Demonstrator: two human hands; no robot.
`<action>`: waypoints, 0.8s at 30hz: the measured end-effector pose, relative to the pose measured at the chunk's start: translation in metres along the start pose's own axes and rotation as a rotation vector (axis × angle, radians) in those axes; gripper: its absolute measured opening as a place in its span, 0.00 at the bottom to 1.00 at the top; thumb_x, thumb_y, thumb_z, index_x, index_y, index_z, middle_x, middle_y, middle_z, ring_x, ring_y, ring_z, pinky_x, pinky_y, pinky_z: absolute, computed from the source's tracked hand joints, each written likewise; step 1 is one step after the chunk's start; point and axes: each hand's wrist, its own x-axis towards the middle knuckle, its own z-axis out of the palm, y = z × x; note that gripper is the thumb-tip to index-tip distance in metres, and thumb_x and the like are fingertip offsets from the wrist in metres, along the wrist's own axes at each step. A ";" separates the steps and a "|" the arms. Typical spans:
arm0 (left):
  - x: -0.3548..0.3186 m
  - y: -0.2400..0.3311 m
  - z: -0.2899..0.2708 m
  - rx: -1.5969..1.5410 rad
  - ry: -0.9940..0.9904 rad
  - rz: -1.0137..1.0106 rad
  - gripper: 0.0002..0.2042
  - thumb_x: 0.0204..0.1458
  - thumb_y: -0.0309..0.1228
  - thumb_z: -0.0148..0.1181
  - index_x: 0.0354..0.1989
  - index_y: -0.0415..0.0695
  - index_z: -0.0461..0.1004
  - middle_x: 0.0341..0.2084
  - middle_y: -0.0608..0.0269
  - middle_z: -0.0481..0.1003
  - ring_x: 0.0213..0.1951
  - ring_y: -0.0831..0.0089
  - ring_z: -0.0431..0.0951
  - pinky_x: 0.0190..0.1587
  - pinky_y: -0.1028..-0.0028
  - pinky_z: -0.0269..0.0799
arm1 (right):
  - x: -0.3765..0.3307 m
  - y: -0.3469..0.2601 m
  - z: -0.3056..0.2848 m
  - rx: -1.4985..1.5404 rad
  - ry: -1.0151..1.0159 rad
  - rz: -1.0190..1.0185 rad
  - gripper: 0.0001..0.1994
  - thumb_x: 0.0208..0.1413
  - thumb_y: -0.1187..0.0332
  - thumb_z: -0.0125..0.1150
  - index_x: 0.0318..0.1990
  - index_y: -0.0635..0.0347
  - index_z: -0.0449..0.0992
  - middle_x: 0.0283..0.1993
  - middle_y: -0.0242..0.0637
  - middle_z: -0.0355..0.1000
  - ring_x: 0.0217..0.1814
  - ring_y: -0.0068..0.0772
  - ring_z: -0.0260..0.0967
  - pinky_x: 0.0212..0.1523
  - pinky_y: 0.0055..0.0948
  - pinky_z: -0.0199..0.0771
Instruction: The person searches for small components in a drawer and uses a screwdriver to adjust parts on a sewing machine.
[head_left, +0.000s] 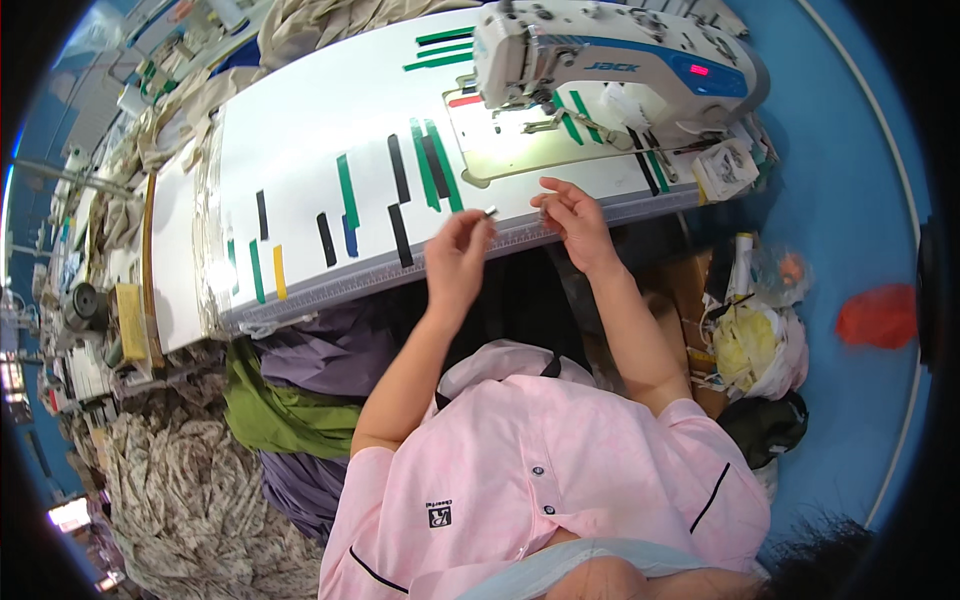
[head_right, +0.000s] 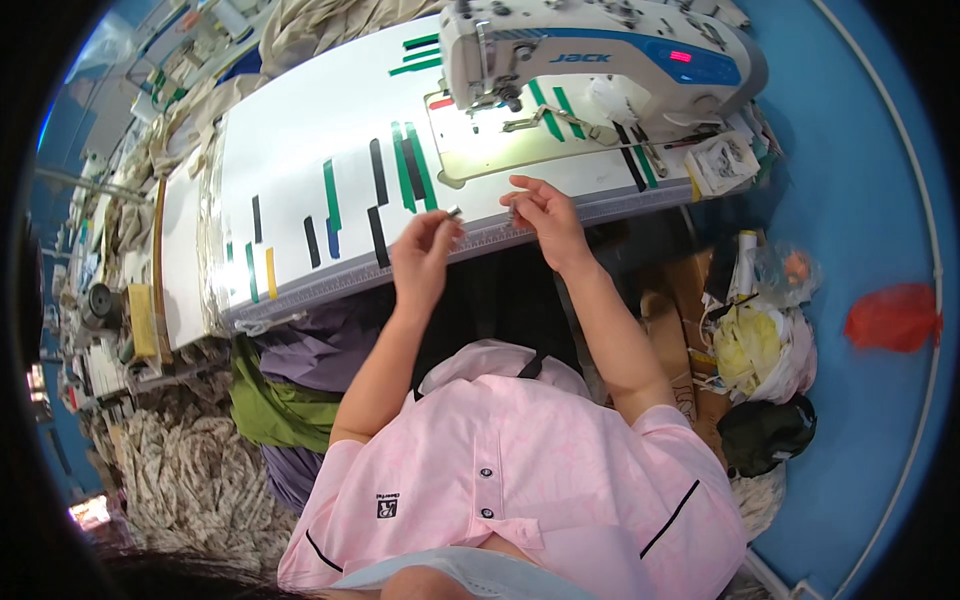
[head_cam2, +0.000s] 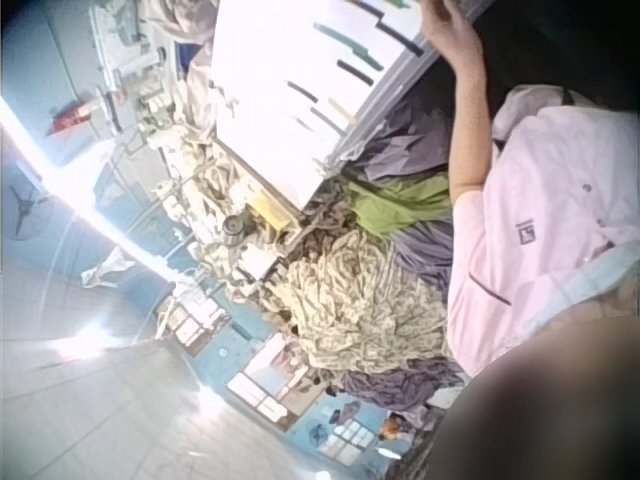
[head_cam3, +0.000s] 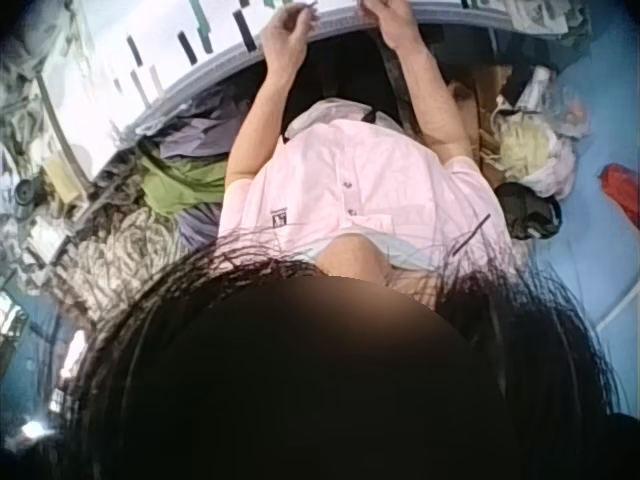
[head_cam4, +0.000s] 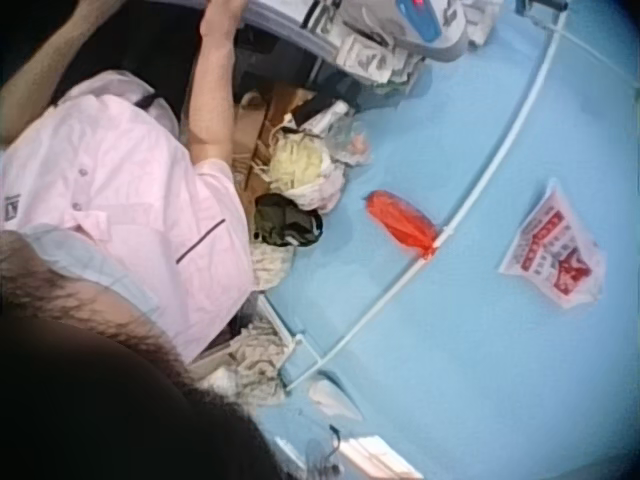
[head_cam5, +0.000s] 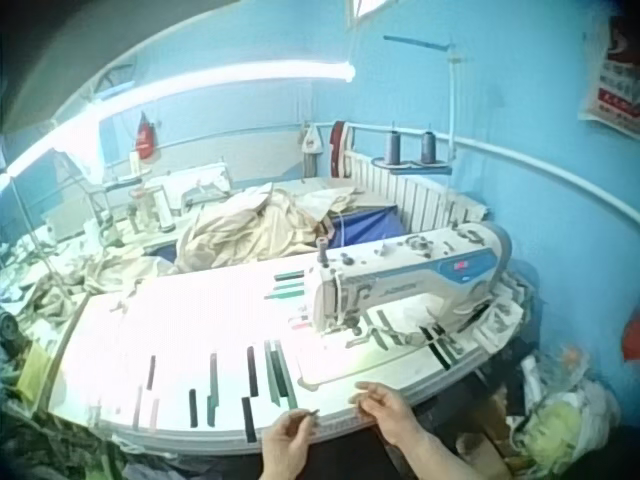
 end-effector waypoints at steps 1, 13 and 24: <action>0.017 0.005 -0.008 0.337 0.006 0.075 0.06 0.53 0.25 0.59 0.36 0.35 0.75 0.32 0.59 0.78 0.31 0.76 0.77 0.32 0.78 0.71 | 0.005 -0.003 0.000 0.007 0.013 -0.015 0.16 0.59 0.75 0.53 0.56 0.62 0.69 0.38 0.33 0.75 0.35 0.17 0.69 0.38 0.17 0.71; 0.057 0.004 -0.014 0.977 0.138 0.564 0.12 0.49 0.25 0.60 0.43 0.39 0.74 0.37 0.53 0.73 0.38 0.60 0.74 0.42 0.63 0.70 | 0.011 -0.015 0.002 -0.426 0.053 -0.219 0.16 0.56 0.78 0.54 0.53 0.64 0.70 0.37 0.33 0.76 0.35 0.19 0.72 0.38 0.19 0.74; 0.052 0.003 0.031 -0.198 -0.478 -0.310 0.11 0.58 0.25 0.51 0.45 0.33 0.74 0.36 0.62 0.77 0.34 0.77 0.75 0.37 0.79 0.70 | 0.000 -0.027 0.006 -0.615 -0.042 -0.510 0.16 0.52 0.79 0.58 0.49 0.59 0.74 0.35 0.39 0.77 0.36 0.31 0.75 0.39 0.27 0.77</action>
